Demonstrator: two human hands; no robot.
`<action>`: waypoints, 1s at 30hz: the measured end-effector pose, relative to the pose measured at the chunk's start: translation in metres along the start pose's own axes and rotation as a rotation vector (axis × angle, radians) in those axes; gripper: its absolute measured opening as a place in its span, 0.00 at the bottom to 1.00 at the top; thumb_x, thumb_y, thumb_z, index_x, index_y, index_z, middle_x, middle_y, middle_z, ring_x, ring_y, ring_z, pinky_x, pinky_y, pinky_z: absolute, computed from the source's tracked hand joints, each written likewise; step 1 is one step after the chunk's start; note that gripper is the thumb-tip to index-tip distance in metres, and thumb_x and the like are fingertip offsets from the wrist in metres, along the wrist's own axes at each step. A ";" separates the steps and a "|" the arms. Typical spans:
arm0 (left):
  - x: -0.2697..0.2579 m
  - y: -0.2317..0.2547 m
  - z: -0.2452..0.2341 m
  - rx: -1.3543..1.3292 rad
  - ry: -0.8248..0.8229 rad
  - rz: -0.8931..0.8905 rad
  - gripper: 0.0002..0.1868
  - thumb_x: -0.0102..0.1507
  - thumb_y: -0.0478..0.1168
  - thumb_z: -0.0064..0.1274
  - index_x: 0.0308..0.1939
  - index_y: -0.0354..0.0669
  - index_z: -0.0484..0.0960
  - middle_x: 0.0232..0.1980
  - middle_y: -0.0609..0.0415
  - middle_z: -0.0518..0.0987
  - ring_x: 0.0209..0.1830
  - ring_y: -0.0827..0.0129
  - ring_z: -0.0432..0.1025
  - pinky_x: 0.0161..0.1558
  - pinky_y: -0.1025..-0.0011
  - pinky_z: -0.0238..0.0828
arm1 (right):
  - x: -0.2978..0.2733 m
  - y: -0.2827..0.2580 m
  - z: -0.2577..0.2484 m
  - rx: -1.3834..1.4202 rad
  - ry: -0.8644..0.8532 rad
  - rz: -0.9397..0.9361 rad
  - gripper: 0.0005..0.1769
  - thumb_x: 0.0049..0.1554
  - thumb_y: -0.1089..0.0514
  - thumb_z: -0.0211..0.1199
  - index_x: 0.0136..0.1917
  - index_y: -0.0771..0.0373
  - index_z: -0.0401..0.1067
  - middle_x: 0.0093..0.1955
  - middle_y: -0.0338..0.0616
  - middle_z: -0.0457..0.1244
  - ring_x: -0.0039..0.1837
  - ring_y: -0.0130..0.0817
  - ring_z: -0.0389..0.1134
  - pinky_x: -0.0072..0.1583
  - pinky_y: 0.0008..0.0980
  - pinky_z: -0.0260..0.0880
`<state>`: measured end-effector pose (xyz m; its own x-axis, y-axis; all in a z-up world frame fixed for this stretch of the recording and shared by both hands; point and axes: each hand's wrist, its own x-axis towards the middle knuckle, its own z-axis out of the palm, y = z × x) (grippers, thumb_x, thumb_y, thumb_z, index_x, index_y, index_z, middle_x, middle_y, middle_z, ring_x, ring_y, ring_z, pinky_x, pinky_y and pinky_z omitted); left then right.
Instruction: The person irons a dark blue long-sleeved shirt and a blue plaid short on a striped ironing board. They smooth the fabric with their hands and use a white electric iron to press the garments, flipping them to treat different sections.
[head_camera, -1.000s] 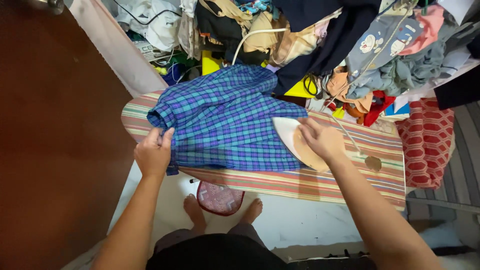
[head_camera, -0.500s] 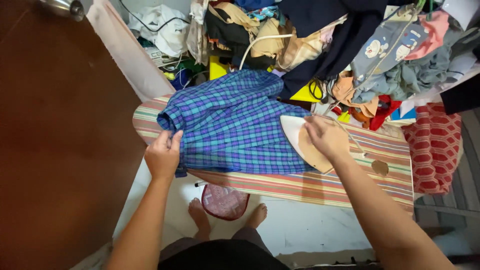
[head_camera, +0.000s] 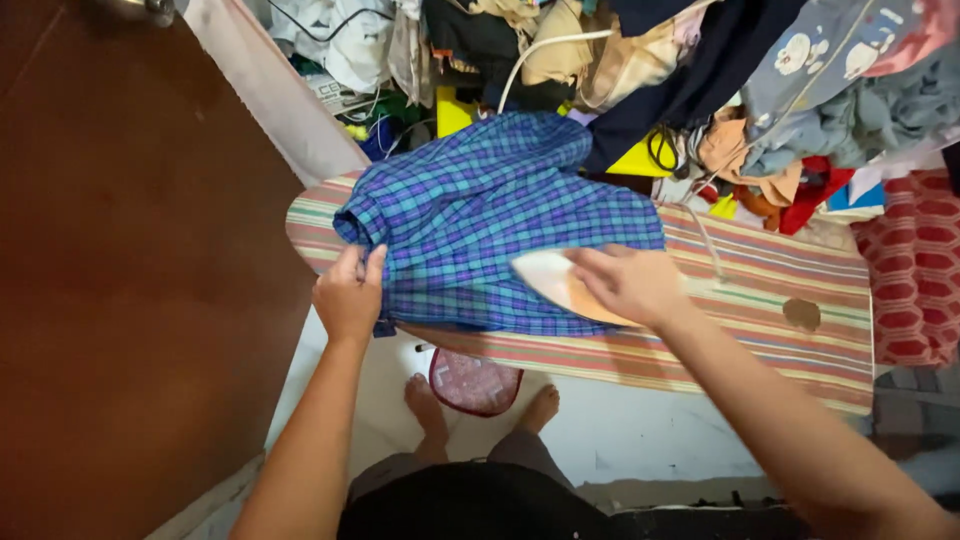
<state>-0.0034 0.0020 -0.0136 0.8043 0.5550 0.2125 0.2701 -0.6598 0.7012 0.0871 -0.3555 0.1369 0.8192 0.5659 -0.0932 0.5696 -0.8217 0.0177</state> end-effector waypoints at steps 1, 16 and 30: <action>-0.002 0.001 -0.002 0.003 -0.003 -0.001 0.21 0.66 0.56 0.61 0.32 0.41 0.81 0.24 0.46 0.76 0.25 0.47 0.72 0.31 0.52 0.65 | 0.006 -0.013 0.004 0.003 -0.003 0.000 0.17 0.60 0.38 0.56 0.62 0.31 0.73 0.38 0.40 0.69 0.37 0.46 0.72 0.37 0.46 0.71; -0.001 0.010 -0.010 -0.044 0.007 -0.005 0.18 0.65 0.53 0.62 0.34 0.42 0.83 0.24 0.47 0.76 0.24 0.49 0.72 0.29 0.56 0.66 | 0.053 -0.101 0.013 0.230 0.259 -0.367 0.12 0.62 0.41 0.60 0.58 0.38 0.76 0.34 0.46 0.65 0.34 0.48 0.70 0.34 0.48 0.67; 0.024 0.059 -0.006 -0.019 -0.062 -0.175 0.32 0.61 0.63 0.60 0.51 0.38 0.83 0.50 0.38 0.83 0.50 0.43 0.76 0.50 0.53 0.71 | -0.007 0.119 0.024 0.067 0.286 0.334 0.17 0.63 0.39 0.52 0.59 0.42 0.74 0.45 0.51 0.71 0.47 0.55 0.73 0.48 0.54 0.73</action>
<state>0.0284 -0.0202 0.0368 0.7768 0.6282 0.0440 0.3996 -0.5458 0.7365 0.1481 -0.4589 0.1162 0.9483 0.2572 0.1858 0.2730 -0.9598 -0.0652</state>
